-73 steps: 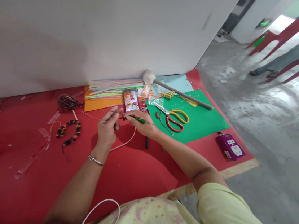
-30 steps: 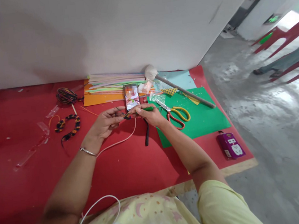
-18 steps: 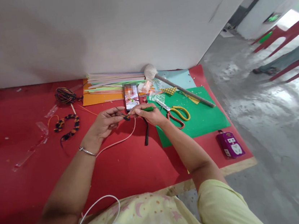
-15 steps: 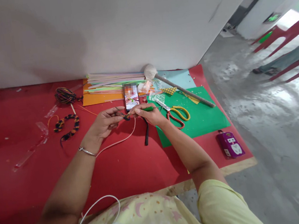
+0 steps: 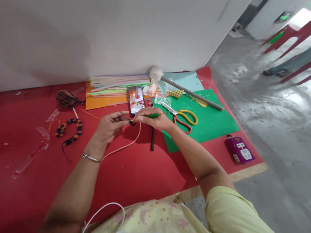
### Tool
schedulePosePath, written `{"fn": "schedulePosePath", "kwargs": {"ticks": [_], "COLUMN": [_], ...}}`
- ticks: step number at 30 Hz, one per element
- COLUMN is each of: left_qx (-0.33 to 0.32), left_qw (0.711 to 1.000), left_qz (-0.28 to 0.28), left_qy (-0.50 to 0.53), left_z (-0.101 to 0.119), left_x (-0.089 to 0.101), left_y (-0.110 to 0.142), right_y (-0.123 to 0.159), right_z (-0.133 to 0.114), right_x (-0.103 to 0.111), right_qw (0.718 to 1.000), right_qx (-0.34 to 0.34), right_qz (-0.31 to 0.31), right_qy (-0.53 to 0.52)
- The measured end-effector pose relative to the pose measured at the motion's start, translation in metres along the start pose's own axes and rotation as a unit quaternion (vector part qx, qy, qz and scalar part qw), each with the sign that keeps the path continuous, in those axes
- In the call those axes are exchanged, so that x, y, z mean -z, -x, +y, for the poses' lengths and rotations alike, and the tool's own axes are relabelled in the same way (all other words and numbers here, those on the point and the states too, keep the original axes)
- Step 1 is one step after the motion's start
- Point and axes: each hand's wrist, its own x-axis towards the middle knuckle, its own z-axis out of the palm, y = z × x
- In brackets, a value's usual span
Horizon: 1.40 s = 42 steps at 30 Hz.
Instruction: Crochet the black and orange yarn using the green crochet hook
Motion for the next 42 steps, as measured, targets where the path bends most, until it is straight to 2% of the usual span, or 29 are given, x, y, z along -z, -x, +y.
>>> {"fn": "schedulePosePath", "kwargs": {"ticks": [4,10,17,22,27,30,33,37,40,42], "left_qx": [-0.046,-0.081,-0.131,-0.150,-0.150,-0.175,-0.207,-0.240,-0.251,-0.253], "left_qw": [0.998,0.990,0.976,0.966,0.958,0.944,0.926,0.908,0.899,0.898], "left_qz": [0.017,0.083,0.134,0.166,0.200,0.214,0.220,0.228,0.227,0.220], "left_qy": [-0.033,-0.078,-0.109,-0.127,-0.138,-0.179,-0.226,-0.259,-0.277,-0.284], "left_z": [-0.005,-0.006,-0.009,-0.012,-0.014,-0.016,-0.017,-0.015,-0.013,-0.013], "left_x": [0.001,-0.005,-0.014,-0.018,-0.019,-0.021,-0.022,-0.025,-0.025,-0.024], "left_y": [-0.003,-0.003,0.001,0.003,0.004,0.008,0.013,0.018,0.020,0.020], "right_y": [0.000,0.006,0.007,0.012,0.014,0.012,0.010,0.008,0.007,0.007], "right_z": [-0.005,-0.001,0.007,0.015,0.017,0.013,0.008,0.002,-0.001,-0.002], "right_x": [-0.005,-0.014,-0.028,-0.037,-0.042,-0.044,-0.046,-0.051,-0.053,-0.053], "right_qw": [0.996,0.973,0.951,0.909,0.901,0.904,0.927,0.967,0.980,0.984], "right_qx": [0.041,0.098,0.140,0.192,0.170,0.173,0.161,0.073,-0.002,-0.047], "right_qz": [-0.002,-0.001,0.038,0.038,0.017,0.030,0.069,0.120,0.153,0.154], "right_qy": [0.082,0.210,0.272,0.369,0.399,0.389,0.332,0.211,0.127,0.073]}}
